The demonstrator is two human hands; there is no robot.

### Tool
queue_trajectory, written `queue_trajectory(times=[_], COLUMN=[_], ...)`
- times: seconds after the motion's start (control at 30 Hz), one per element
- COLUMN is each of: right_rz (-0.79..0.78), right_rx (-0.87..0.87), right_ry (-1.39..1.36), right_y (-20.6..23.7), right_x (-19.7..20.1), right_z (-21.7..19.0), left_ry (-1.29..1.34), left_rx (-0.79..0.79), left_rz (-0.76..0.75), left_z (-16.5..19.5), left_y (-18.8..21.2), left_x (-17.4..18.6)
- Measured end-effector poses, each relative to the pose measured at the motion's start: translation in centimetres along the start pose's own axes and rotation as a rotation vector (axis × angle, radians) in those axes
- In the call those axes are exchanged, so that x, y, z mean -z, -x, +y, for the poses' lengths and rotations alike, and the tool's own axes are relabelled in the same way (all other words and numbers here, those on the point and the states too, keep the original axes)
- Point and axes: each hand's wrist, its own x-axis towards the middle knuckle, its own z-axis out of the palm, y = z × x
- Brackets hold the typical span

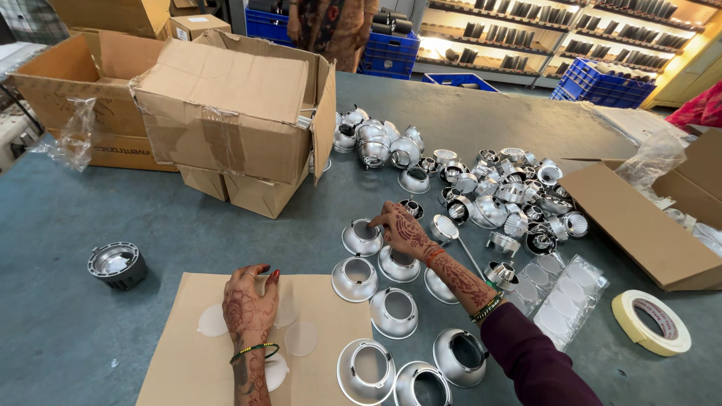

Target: The person places translucent plastic diffuser discs into metal lamp reflector cups, pressing each disc to seat it inside the cup. They use a screwdriver on some reflectors, arrange the finished reflectors in rows on the workbench, and take new reflectors from a pile and boxes.

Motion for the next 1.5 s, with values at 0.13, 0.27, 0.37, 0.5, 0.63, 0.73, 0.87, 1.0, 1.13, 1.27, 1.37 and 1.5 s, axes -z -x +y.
queue_trajectory(times=[0.13, 0.27, 0.37, 0.5, 0.63, 0.73, 0.87, 1.0, 1.13, 1.27, 1.37, 1.5], right_rz=[-0.077, -0.041, 0.161, 0.023, 0.06, 0.203, 0.167, 0.041, -0.15, -0.144, -0.081, 0.28], right_rx=[-0.066, 0.015, 0.155, 0.023, 0.092, 0.05, -0.157, -0.411, -0.365, -0.306, -0.403, -0.387], right_ry=[-0.024, 0.053, 0.206, 0.29, 0.155, 0.132, 0.19, 0.221, 0.142, 0.027, 0.086, 0.264], right_y=[-1.0, -1.7, -1.8, -0.6, 1.6, 4.4, 10.3, 15.9, 18.6, 18.2, 16.5, 12.8], right_x=[0.8, 0.6, -1.0, -1.7, 0.3, 2.9, 6.4, 7.9, 7.5, 7.0, 7.1, 9.1], right_z=[-0.5, -1.6, -2.9, -3.3, -1.1, 2.2, 7.0, 9.9, 9.6, 8.1, 8.5, 11.4], left_ry=[0.005, 0.023, 0.012, -0.008, -0.012, -0.019, 0.005, -0.028, -0.126, -0.238, -0.25, -0.263], left_rx=[0.004, -0.01, -0.078, -0.158, -0.175, -0.162, -0.1, -0.023, 0.117, 0.059, 0.051, 0.045], left_rz=[-0.001, 0.048, 0.103, 0.139, 0.137, 0.112, 0.048, -0.049, -0.272, -0.307, -0.341, -0.362], left_z=[0.1, -0.2, -0.5, -0.7, -0.9, -1.1, -1.2, -1.0, -1.1, -1.7, -2.2, -2.4], left_y=[0.3, 0.5, 0.4, 0.1, -0.2, -0.3, -0.1, -0.2, -0.5, -0.7, -1.1, -1.2], left_x=[0.2, 0.1, -0.1, -0.5, -0.5, -0.6, -0.9, -1.3, -1.8, -2.3, -2.4, -2.4])
